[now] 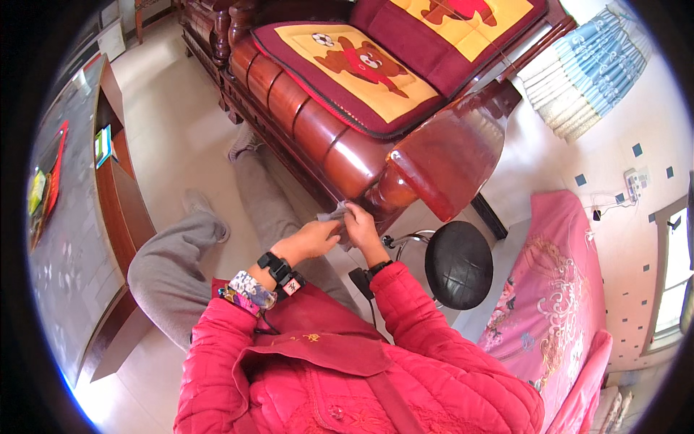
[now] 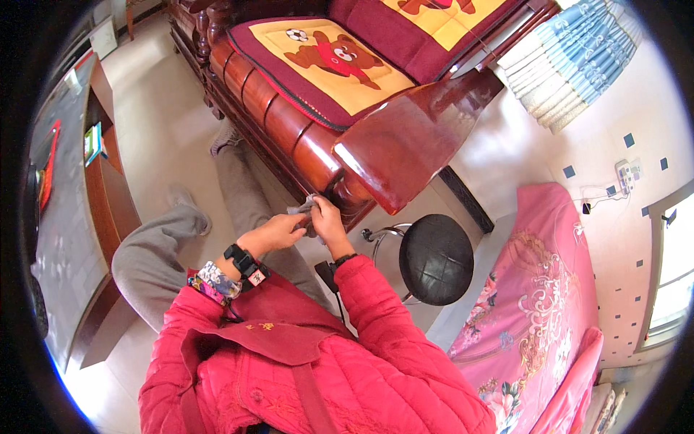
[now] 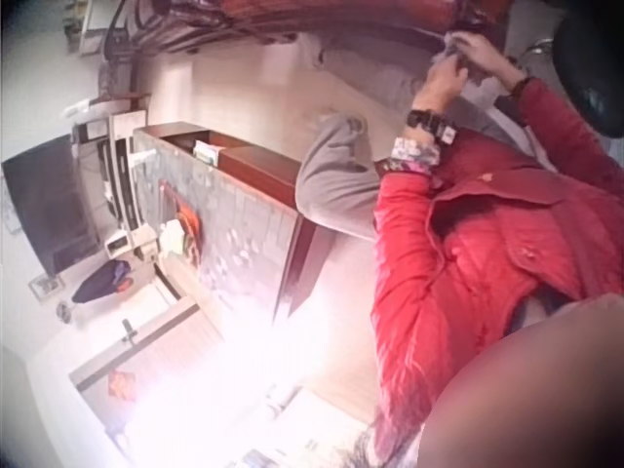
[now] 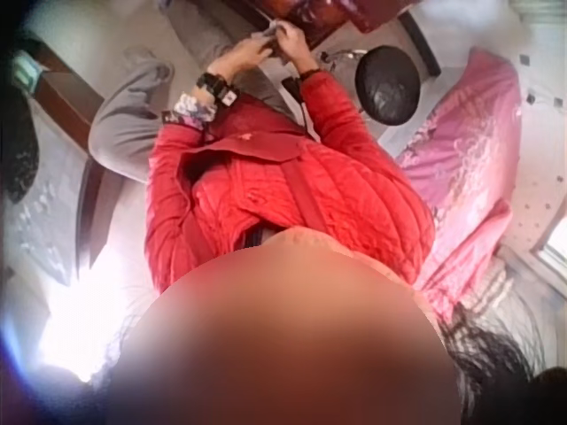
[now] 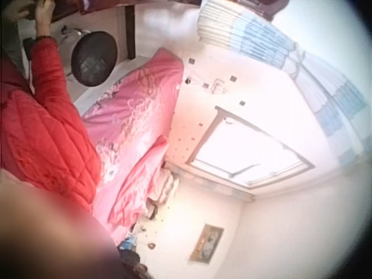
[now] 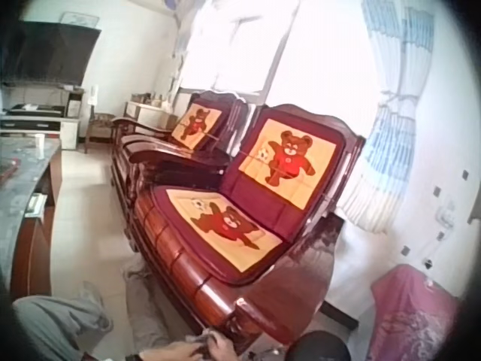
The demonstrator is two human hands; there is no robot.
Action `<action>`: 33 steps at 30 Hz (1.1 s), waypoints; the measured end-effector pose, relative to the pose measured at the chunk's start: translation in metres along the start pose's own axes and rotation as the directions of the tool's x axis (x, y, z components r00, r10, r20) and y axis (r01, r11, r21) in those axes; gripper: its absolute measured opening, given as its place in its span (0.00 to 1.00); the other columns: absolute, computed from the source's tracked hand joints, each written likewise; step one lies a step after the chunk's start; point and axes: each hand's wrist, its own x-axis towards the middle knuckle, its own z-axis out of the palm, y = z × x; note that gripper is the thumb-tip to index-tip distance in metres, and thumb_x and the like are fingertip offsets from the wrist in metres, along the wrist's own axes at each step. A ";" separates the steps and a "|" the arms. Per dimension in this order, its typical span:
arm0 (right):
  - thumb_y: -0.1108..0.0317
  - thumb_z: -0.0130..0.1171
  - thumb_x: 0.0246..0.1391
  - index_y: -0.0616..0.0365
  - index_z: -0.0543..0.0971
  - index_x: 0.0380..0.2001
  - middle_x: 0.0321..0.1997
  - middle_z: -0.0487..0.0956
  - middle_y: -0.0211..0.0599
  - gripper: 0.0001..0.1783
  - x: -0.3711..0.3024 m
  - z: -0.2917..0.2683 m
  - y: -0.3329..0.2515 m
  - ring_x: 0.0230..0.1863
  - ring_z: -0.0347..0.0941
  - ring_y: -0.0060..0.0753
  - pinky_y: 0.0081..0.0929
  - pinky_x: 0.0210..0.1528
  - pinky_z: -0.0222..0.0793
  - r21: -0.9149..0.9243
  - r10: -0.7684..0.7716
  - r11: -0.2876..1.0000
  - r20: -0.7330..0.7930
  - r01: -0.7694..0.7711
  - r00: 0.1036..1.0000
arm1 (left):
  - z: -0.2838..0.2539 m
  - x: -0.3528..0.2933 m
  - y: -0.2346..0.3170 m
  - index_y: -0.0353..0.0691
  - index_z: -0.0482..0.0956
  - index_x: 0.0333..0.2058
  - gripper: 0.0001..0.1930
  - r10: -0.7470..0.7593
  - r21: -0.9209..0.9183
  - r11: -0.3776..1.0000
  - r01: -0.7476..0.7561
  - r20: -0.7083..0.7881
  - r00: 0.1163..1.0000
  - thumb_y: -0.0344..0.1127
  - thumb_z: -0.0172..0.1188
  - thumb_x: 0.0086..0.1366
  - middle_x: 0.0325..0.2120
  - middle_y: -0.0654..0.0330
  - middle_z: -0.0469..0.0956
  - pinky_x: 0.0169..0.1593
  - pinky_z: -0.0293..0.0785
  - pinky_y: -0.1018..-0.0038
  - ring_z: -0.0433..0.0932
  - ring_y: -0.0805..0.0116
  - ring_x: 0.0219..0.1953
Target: The person wipes the wooden frame and armrests of a sofa with a cloth, then cleans the glass surface of a nearby table. The person uses a gray cloth to wipe the furniture and table surfaces in a living room.
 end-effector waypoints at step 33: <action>0.75 0.49 0.51 0.65 0.62 0.53 0.36 0.74 0.33 0.24 -0.059 -0.040 0.018 0.36 0.67 0.19 0.18 0.38 0.65 0.015 0.078 0.997 0.039 -0.079 0.996 | 0.030 0.077 0.026 0.28 0.65 0.40 0.18 0.086 0.145 0.988 -0.043 -0.305 0.948 0.31 0.49 0.51 0.21 0.43 0.74 0.27 0.70 0.58 0.75 0.46 0.24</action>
